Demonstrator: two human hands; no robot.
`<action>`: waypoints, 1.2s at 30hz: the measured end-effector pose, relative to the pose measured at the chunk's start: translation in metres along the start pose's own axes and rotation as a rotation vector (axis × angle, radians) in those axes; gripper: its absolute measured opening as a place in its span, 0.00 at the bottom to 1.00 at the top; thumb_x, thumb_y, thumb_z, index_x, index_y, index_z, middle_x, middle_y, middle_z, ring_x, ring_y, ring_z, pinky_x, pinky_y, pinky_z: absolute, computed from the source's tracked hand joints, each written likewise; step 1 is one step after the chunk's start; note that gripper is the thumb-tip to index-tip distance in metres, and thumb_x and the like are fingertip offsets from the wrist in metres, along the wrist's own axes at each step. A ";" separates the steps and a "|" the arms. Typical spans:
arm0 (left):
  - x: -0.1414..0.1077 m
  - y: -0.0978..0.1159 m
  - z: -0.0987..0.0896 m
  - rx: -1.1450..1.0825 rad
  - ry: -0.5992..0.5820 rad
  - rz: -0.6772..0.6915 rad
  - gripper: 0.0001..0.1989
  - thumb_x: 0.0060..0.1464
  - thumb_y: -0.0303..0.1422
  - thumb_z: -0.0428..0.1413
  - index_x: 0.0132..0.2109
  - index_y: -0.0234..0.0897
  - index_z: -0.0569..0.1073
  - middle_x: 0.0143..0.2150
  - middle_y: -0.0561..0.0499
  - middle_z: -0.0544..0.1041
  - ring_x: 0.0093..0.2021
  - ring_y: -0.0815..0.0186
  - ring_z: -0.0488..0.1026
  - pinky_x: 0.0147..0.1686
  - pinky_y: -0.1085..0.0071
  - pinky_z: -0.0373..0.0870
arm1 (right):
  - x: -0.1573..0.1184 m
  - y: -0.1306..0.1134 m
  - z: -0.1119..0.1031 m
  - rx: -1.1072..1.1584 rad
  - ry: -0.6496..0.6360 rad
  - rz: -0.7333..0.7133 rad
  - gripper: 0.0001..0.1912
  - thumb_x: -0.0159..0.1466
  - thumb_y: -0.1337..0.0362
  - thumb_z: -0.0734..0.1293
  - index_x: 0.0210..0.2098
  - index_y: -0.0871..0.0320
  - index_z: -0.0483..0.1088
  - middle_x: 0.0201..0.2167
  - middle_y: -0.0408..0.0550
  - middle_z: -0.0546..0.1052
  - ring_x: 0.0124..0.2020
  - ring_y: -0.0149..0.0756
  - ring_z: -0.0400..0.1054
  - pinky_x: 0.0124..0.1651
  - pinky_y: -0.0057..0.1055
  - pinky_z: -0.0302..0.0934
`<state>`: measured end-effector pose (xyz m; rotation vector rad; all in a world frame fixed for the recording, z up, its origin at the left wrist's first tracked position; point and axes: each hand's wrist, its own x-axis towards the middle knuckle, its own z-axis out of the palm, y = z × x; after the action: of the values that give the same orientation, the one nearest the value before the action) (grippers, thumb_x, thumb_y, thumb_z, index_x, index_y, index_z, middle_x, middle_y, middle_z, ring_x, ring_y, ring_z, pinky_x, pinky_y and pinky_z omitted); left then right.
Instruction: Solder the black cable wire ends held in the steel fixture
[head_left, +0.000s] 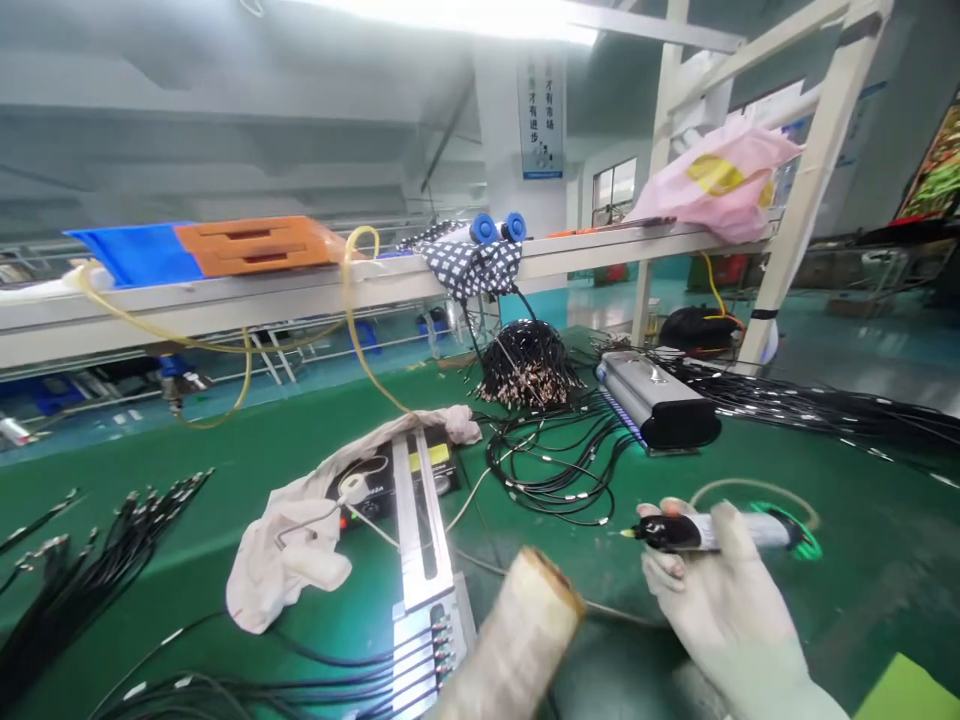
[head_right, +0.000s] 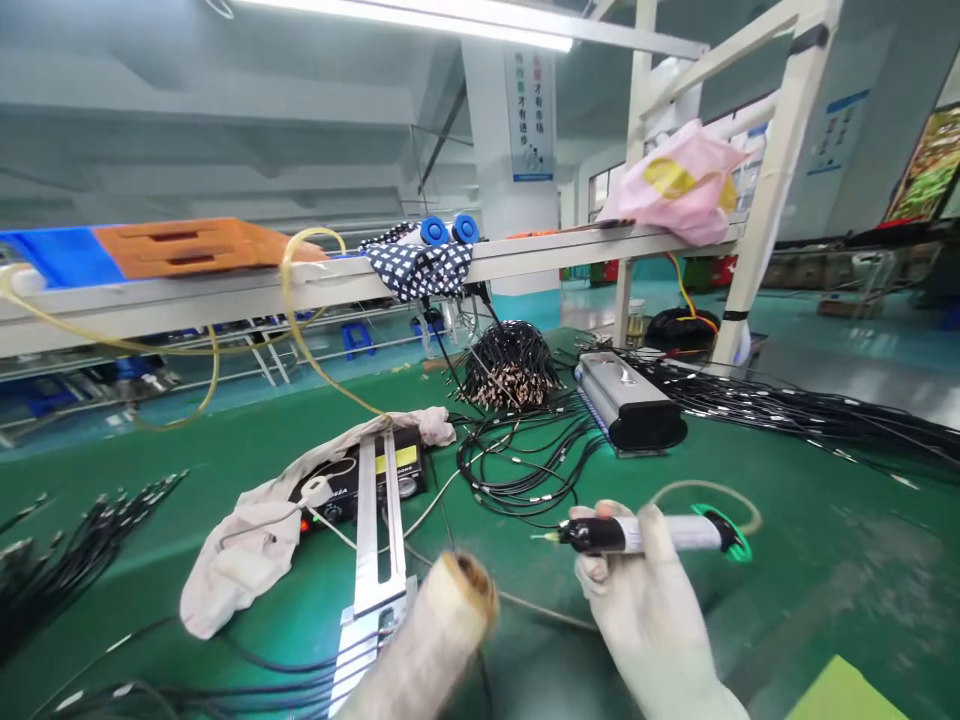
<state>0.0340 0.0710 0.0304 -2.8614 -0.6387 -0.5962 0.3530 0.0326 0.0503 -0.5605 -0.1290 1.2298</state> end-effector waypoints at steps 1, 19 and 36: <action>0.002 -0.004 -0.002 0.002 0.001 -0.002 0.16 0.65 0.41 0.49 0.58 0.50 0.69 0.60 0.50 0.70 0.54 0.58 0.71 0.52 0.55 0.73 | -0.004 0.003 0.006 -0.055 -0.073 0.006 0.18 0.51 0.48 0.76 0.29 0.57 0.75 0.29 0.47 0.78 0.18 0.25 0.61 0.19 0.22 0.62; 0.043 -0.056 -0.113 -0.052 0.054 -0.037 0.33 0.58 0.38 0.27 0.51 0.60 0.75 0.61 0.64 0.66 0.61 0.51 0.64 0.37 0.64 0.68 | -0.061 0.030 0.041 -0.500 -0.628 0.138 0.19 0.61 0.46 0.68 0.34 0.57 0.70 0.29 0.45 0.76 0.17 0.23 0.63 0.17 0.16 0.57; 0.025 -0.063 -0.101 -0.009 0.080 -0.083 0.25 0.54 0.43 0.45 0.58 0.78 0.62 0.63 0.70 0.66 0.60 0.47 0.67 0.37 0.60 0.77 | -0.052 0.066 0.013 -0.404 -0.595 0.275 0.39 0.53 0.33 0.66 0.56 0.48 0.69 0.59 0.53 0.70 0.59 0.49 0.64 0.64 0.51 0.49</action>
<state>-0.0082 0.1137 0.1365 -2.8142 -0.7467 -0.7233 0.2735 0.0036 0.0408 -0.5533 -0.8387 1.6264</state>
